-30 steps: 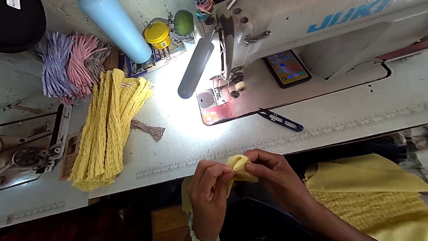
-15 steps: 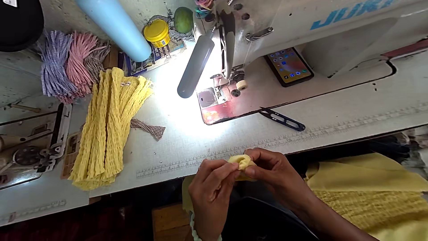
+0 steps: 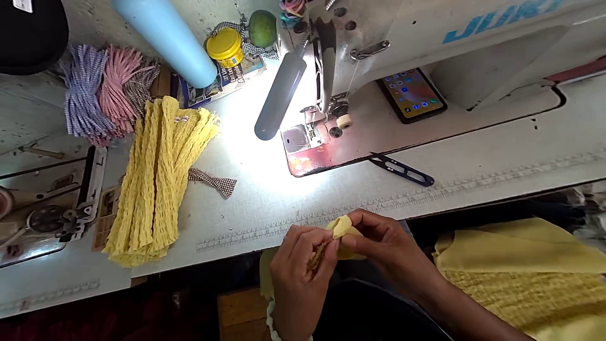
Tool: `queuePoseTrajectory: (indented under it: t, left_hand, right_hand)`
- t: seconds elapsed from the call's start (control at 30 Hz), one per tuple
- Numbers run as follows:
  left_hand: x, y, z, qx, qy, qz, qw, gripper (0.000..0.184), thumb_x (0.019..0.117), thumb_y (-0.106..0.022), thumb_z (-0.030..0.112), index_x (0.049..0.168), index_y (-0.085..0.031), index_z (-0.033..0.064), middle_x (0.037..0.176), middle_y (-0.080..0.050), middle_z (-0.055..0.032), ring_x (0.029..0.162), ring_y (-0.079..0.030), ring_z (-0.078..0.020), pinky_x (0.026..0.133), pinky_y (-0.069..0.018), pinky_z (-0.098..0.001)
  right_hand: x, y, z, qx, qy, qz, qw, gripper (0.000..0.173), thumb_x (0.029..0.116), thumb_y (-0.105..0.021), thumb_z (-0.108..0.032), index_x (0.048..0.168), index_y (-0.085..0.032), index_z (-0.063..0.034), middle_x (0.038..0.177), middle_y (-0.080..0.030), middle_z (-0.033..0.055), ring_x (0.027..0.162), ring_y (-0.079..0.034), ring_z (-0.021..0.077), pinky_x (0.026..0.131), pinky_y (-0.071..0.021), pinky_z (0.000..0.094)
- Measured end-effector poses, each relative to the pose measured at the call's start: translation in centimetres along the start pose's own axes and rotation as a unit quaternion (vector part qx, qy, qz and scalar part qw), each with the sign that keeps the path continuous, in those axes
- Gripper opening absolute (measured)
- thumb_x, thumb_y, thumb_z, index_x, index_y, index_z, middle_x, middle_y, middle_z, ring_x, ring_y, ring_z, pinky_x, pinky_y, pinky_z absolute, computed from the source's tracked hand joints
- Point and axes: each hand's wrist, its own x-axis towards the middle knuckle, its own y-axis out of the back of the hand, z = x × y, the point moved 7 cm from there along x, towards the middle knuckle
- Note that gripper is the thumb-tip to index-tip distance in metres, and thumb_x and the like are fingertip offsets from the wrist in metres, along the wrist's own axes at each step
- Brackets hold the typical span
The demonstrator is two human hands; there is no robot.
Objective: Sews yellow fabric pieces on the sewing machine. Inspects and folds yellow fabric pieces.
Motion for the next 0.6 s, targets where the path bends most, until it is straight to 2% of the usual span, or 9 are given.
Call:
queuePoseTrajectory:
  t: [0.07,0.17,0.27,0.4,0.53,0.6]
  left_hand:
    - [0.1,0.1,-0.2,-0.041,0.013,0.008,0.999,0.014,0.0921,-0.075,0.014,0.099,-0.069,0.0036,0.093,-0.071,-0.0017,0.086,-0.068,-0.0018,0.076,-0.0574,-0.0144]
    - [0.4,0.1,-0.1,-0.059,-0.005,-0.010,0.998,0.012,0.0938,-0.074,0.013,0.102,-0.074,0.0045,0.098,-0.071,-0.0027,0.092,-0.068,-0.0040,0.081,-0.0574,-0.0155]
    - [0.1,-0.1,-0.3,-0.061,-0.001,-0.013,0.998,0.013,0.0937,-0.073,0.012,0.104,-0.077,0.0036,0.096,-0.070,-0.0035,0.091,-0.067,-0.0032,0.080,-0.0567,-0.0137]
    - [0.0,0.1,-0.2,0.017,-0.024,0.003,1.000,0.017,0.0939,-0.073,0.018,0.103,-0.078,0.0042,0.093,-0.069,-0.0035,0.090,-0.062,-0.0028,0.080,-0.0510,-0.0124]
    - [0.2,0.5,0.1,0.119,-0.053,0.027,0.991,0.018,0.0987,-0.067,0.026,0.095,-0.074,0.0099,0.091,-0.067,-0.0005,0.089,-0.058,-0.0044,0.080,-0.0445,-0.0149]
    - [0.1,0.7,0.2,0.120,-0.058,0.046,0.990,0.021,0.1022,-0.062,0.030,0.095,-0.069,0.0113,0.092,-0.064,0.0011,0.090,-0.057,-0.0042,0.081,-0.0435,-0.0149]
  right_hand:
    - [0.1,-0.1,-0.4,-0.033,0.022,-0.007,0.999,0.013,0.0921,-0.074,-0.014,0.103,-0.069,-0.0101,0.093,-0.072,-0.0042,0.085,-0.069,0.0017,0.077,-0.0587,0.0191]
    - [0.4,0.4,-0.5,-0.029,0.038,-0.027,0.998,0.010,0.0939,-0.073,-0.017,0.101,-0.074,-0.0100,0.094,-0.073,-0.0042,0.088,-0.068,0.0011,0.079,-0.0580,0.0186]
    - [0.2,0.5,-0.2,-0.001,0.036,-0.014,0.999,0.009,0.0950,-0.072,-0.017,0.099,-0.076,-0.0096,0.093,-0.073,-0.0032,0.087,-0.068,0.0010,0.078,-0.0576,0.0183]
    - [0.0,0.5,0.2,0.005,0.016,0.025,1.000,0.009,0.0937,-0.073,-0.015,0.098,-0.077,-0.0091,0.091,-0.074,-0.0021,0.084,-0.069,0.0018,0.078,-0.0584,0.0190]
    - [0.0,0.7,-0.6,-0.131,0.096,0.044,0.986,0.009,0.0954,-0.071,-0.018,0.094,-0.075,-0.0096,0.088,-0.070,-0.0053,0.083,-0.065,-0.0002,0.077,-0.0556,0.0152]
    - [0.0,0.3,-0.8,-0.155,0.119,0.052,0.979,0.010,0.0958,-0.070,-0.019,0.094,-0.075,-0.0099,0.088,-0.069,-0.0053,0.083,-0.065,-0.0008,0.076,-0.0554,0.0143]
